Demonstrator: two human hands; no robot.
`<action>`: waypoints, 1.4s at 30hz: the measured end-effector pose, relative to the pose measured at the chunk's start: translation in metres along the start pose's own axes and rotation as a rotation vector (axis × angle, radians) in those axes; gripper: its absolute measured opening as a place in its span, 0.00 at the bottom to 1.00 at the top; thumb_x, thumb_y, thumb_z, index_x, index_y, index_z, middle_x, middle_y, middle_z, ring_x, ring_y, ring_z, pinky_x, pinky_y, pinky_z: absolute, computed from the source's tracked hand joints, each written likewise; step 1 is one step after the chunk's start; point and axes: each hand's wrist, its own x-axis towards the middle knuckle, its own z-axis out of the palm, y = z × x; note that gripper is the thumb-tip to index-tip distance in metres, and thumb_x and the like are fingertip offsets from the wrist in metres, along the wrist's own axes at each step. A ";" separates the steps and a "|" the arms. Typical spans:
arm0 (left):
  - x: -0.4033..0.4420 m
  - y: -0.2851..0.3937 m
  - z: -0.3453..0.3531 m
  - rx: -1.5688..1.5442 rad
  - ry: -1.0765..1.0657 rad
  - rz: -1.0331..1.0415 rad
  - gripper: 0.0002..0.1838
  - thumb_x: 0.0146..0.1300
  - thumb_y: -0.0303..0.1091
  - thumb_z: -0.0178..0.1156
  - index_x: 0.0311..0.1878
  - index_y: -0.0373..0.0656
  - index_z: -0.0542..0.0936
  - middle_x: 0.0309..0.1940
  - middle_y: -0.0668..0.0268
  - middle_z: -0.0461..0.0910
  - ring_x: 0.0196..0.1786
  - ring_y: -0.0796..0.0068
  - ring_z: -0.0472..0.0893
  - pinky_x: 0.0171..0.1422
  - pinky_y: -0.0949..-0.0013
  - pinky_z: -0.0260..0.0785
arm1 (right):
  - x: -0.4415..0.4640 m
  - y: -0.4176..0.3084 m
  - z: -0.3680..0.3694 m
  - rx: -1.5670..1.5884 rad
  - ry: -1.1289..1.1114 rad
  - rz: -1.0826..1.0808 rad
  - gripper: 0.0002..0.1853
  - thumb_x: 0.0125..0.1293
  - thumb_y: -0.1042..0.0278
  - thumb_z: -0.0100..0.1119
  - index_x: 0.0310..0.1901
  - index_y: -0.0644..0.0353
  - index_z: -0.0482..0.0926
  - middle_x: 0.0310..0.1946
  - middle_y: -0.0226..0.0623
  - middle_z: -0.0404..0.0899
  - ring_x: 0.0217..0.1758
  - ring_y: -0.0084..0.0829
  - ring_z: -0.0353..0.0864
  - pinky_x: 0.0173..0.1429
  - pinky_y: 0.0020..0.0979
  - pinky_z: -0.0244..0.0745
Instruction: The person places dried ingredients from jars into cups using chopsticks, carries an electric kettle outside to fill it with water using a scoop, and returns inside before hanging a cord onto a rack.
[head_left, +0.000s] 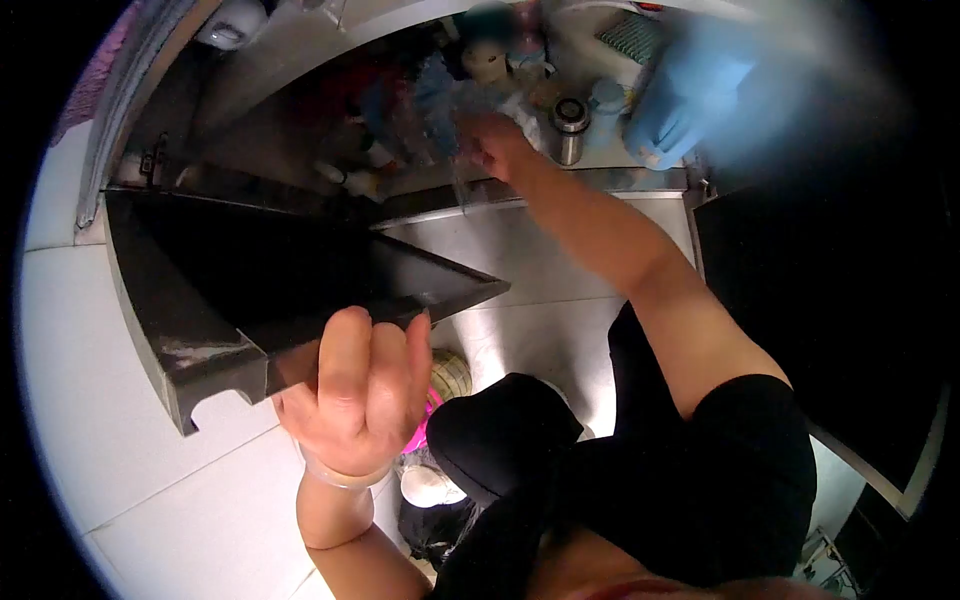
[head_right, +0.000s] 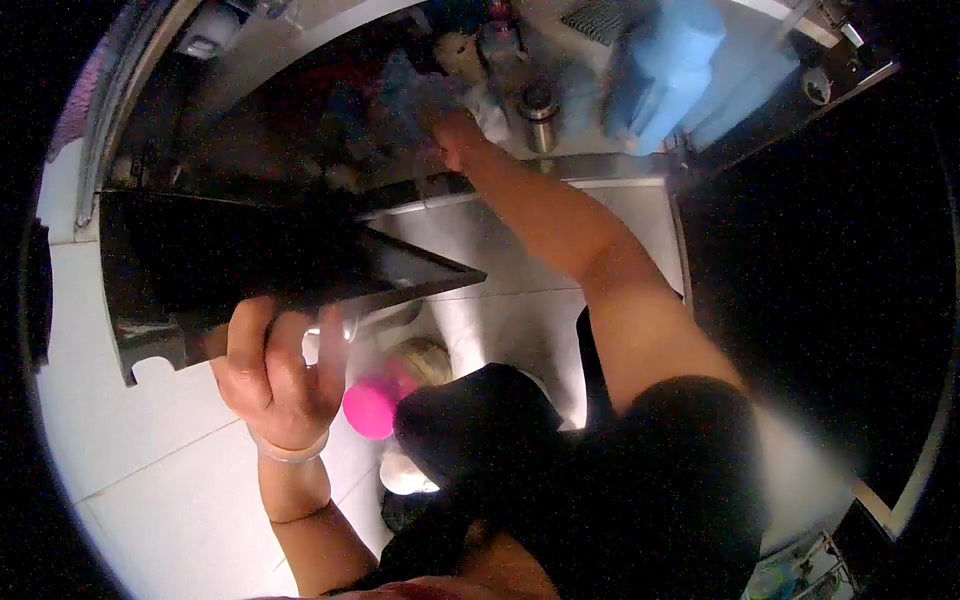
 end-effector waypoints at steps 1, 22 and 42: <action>0.000 0.001 -0.001 0.005 0.012 0.005 0.17 0.35 0.30 0.71 0.30 0.48 0.75 0.40 0.67 0.69 0.30 0.71 0.70 0.30 0.72 0.61 | 0.005 -0.008 0.000 0.052 -0.040 -0.009 0.15 0.57 0.69 0.60 0.45 0.63 0.72 0.25 0.34 0.71 0.24 0.31 0.71 0.36 0.35 0.81; 0.015 -0.004 0.020 -0.006 0.145 -0.052 0.16 0.37 0.27 0.69 0.32 0.45 0.76 0.41 0.67 0.70 0.33 0.68 0.71 0.35 0.69 0.60 | 0.012 -0.226 -0.020 0.124 -0.009 -0.474 0.14 0.59 0.65 0.57 0.44 0.61 0.74 0.33 0.39 0.78 0.30 0.33 0.77 0.36 0.32 0.78; 0.040 0.005 0.035 0.012 0.127 -0.121 0.13 0.39 0.30 0.67 0.31 0.45 0.76 0.41 0.67 0.70 0.36 0.65 0.72 0.37 0.66 0.64 | 0.004 -0.257 -0.065 -0.153 0.041 -0.499 0.13 0.59 0.63 0.56 0.43 0.60 0.76 0.35 0.36 0.79 0.32 0.28 0.77 0.35 0.28 0.74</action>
